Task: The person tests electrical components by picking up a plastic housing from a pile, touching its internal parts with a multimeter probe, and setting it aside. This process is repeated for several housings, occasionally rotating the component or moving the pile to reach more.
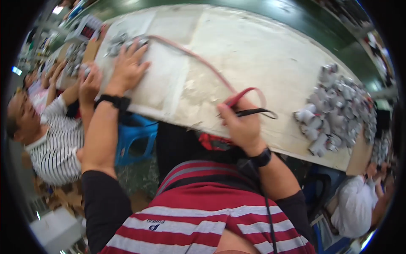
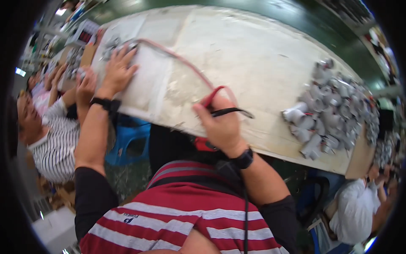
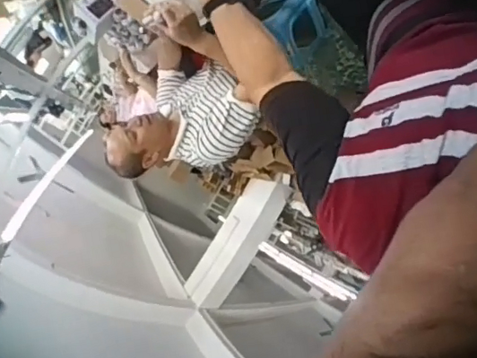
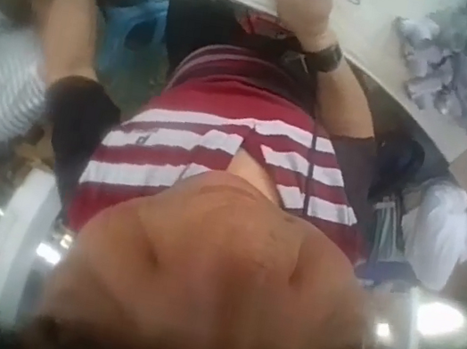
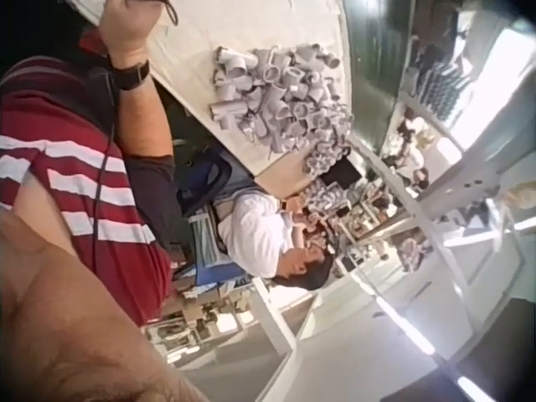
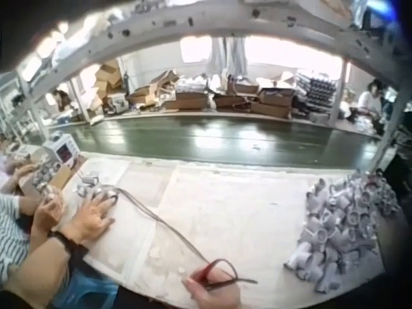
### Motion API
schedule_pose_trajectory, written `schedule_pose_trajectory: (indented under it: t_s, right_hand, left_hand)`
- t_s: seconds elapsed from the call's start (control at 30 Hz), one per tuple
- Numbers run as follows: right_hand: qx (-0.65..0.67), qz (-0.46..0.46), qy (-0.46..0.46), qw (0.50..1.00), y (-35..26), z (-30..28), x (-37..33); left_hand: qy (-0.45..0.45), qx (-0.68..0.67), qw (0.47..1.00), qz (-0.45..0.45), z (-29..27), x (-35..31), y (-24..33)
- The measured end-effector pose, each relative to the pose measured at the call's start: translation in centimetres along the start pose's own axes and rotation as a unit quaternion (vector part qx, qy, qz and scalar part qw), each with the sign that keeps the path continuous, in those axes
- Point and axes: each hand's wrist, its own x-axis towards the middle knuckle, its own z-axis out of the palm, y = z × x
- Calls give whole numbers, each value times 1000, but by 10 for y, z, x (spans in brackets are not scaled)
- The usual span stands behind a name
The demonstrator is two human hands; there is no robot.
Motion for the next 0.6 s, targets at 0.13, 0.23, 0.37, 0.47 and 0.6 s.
schedule_pose_trajectory:
  t_s: [0.13,0.23,0.37,0.47,0.6]
  right_hand:
    - [-24,-77,-57,995,-22,-15,4]
    - [-62,-54,-68,994,-17,-25,3]
    - [-60,-13,-126,990,-11,-39,1]
    - [-76,-42,-128,988,-9,-43,-5]
    - [-93,-42,-176,979,-8,-51,-21]
  left_hand:
    - [-21,94,995,11,-25,3,-3]
    - [9,-4,996,84,-65,44,56]
    - [-162,-304,905,251,-138,96,203]
    - [-158,-267,850,425,-149,142,302]
    - [-114,-269,836,465,-123,206,408]
